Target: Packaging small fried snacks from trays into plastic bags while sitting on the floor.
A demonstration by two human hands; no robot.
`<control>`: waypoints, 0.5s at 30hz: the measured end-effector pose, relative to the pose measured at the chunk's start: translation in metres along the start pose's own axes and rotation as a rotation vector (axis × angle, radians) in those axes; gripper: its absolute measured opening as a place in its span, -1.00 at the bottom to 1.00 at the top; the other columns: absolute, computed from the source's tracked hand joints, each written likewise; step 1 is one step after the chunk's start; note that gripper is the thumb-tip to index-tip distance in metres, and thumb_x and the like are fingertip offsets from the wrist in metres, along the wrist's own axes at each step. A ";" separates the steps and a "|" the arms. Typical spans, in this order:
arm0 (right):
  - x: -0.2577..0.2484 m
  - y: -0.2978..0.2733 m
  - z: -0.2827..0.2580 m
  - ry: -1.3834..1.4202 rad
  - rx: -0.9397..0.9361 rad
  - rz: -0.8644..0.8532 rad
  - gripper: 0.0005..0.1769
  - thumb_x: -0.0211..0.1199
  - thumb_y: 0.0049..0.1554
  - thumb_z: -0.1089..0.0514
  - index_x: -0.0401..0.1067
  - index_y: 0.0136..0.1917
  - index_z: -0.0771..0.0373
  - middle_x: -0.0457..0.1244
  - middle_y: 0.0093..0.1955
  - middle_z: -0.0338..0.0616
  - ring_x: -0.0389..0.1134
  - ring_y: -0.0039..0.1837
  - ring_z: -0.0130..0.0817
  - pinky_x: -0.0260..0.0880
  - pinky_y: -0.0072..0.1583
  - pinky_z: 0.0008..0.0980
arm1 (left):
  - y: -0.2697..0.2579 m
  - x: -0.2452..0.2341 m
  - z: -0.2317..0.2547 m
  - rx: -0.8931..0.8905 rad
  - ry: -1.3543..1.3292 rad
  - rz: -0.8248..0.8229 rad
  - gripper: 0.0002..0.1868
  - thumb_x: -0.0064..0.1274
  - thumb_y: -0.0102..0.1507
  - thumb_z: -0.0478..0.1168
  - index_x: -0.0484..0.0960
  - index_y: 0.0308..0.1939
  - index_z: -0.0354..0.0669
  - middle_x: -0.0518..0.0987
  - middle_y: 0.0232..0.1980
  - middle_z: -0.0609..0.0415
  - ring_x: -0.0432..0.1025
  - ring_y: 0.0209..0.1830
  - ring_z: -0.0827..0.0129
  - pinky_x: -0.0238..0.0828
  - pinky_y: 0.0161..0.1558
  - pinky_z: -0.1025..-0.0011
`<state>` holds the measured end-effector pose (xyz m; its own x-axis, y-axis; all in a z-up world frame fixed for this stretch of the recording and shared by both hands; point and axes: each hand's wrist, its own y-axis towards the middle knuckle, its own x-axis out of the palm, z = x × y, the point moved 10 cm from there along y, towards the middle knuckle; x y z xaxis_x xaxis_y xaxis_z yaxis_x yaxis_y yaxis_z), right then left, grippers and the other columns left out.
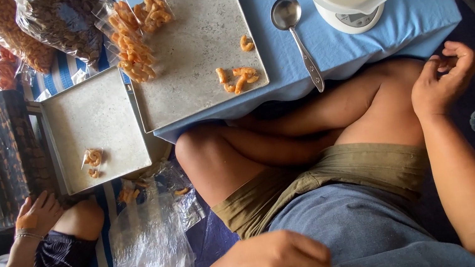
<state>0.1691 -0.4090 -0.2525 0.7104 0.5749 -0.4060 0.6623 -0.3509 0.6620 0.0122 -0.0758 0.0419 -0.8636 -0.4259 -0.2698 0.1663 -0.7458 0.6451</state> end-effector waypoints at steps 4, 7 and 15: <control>-0.018 0.012 -0.013 0.000 -0.039 0.172 -0.69 -0.04 0.07 0.53 0.32 0.10 0.54 0.23 0.03 0.21 0.24 0.00 0.00 0.29 0.01 -0.19 | -0.037 -0.002 -0.031 -0.256 0.523 0.192 -0.55 0.01 0.46 0.11 0.64 0.24 -0.11 0.32 -0.48 0.24 0.31 -0.53 0.31 0.20 -0.35 0.28; -0.022 0.047 -0.054 0.002 -0.130 0.183 -0.78 0.01 0.17 0.51 0.27 0.11 0.53 0.19 0.06 0.22 0.18 0.00 0.05 0.20 0.01 -0.10 | -0.096 -0.033 -0.077 -0.649 0.614 0.333 -0.49 0.11 0.36 0.11 0.58 0.27 -0.10 0.41 -0.50 0.16 0.36 -0.53 0.25 0.28 -0.28 0.31; 0.062 0.153 -0.089 -0.105 -0.560 -0.227 -0.94 0.26 0.58 0.42 0.45 0.18 0.48 0.33 0.09 0.16 0.35 0.10 0.11 0.32 0.16 -0.08 | -0.268 -0.041 -0.147 -1.071 0.754 0.815 -0.71 0.14 0.33 -0.17 0.69 0.13 -0.04 0.69 -0.16 0.20 0.43 -0.44 0.54 0.39 -0.31 0.55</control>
<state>0.2932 -0.3619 -0.1202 0.6046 0.5037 -0.6171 0.5944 0.2303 0.7704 0.0732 0.0659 -0.2251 0.0060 -0.7924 -0.6100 0.9951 -0.0556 0.0821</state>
